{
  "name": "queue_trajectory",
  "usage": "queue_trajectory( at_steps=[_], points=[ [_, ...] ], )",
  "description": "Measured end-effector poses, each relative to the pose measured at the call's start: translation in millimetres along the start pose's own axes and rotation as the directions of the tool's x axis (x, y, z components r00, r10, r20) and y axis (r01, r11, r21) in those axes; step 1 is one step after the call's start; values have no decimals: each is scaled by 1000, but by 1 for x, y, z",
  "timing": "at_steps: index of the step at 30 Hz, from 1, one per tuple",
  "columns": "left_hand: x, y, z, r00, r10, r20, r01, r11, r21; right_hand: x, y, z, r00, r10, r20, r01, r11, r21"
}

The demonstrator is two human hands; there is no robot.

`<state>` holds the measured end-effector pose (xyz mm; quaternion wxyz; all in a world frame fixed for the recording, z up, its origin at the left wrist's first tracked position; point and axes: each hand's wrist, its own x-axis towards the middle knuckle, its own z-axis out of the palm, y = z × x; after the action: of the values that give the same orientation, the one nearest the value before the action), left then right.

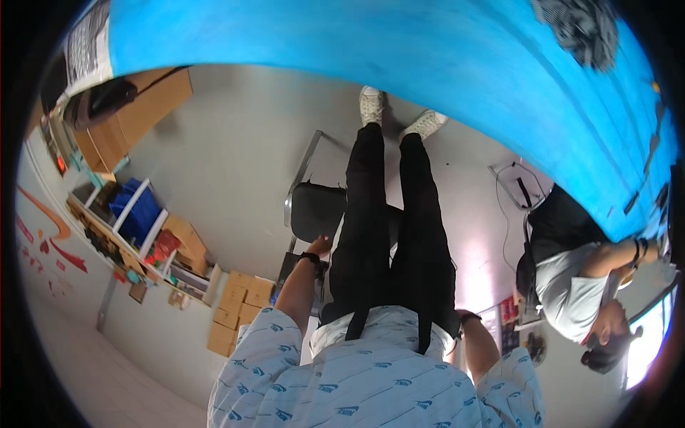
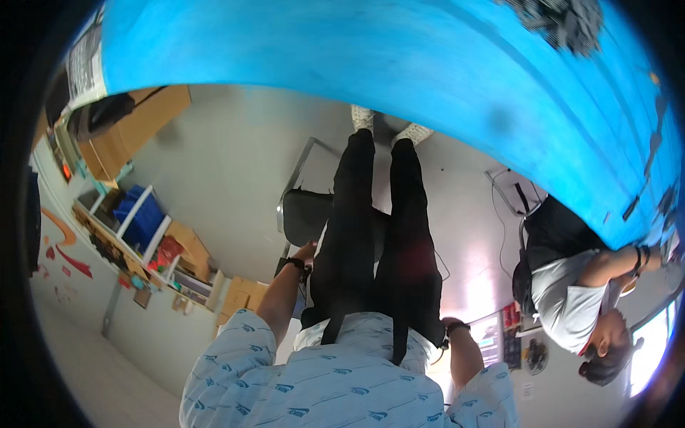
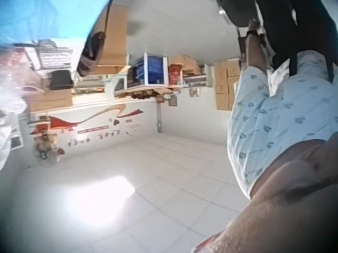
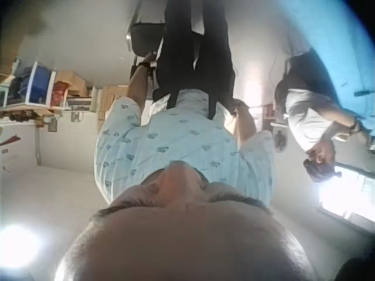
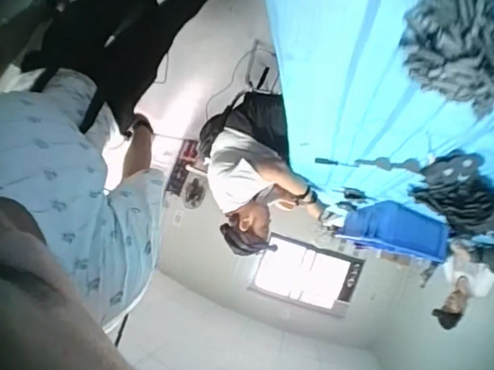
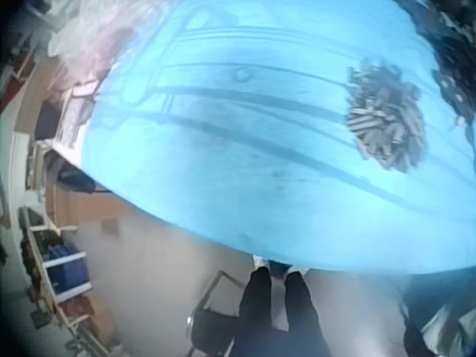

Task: The person is adjusting a wrist-mounted sensor and then begins assembling or inspecting small black components for shoes at a workstation with others.

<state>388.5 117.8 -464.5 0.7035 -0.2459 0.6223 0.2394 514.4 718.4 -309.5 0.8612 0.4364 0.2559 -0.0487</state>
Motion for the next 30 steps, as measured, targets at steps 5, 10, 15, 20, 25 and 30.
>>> queue_trajectory(
  at_steps=[5,10,15,20,25,30],
  points=[
    [-58,-2,2,945,-270,184,292,951,-106,-137,-45,-10,981,-11,-192,-22,986,-167],
    [-57,-91,112,892,-290,347,267,957,113,-50,62,-96,937,83,-338,-147,975,-167],
    [-90,-14,133,865,-321,387,278,946,165,-40,94,-144,942,124,-312,-140,990,-27],
    [-54,-24,140,869,-115,482,342,842,-417,-46,51,-138,994,-51,-94,39,991,-128],
    [-53,-95,233,893,-82,443,339,771,-540,-46,8,-103,962,-266,63,268,963,-30],
    [-78,3,177,886,161,434,86,864,-496,-70,10,-66,871,-490,20,475,852,221]
  ],
)
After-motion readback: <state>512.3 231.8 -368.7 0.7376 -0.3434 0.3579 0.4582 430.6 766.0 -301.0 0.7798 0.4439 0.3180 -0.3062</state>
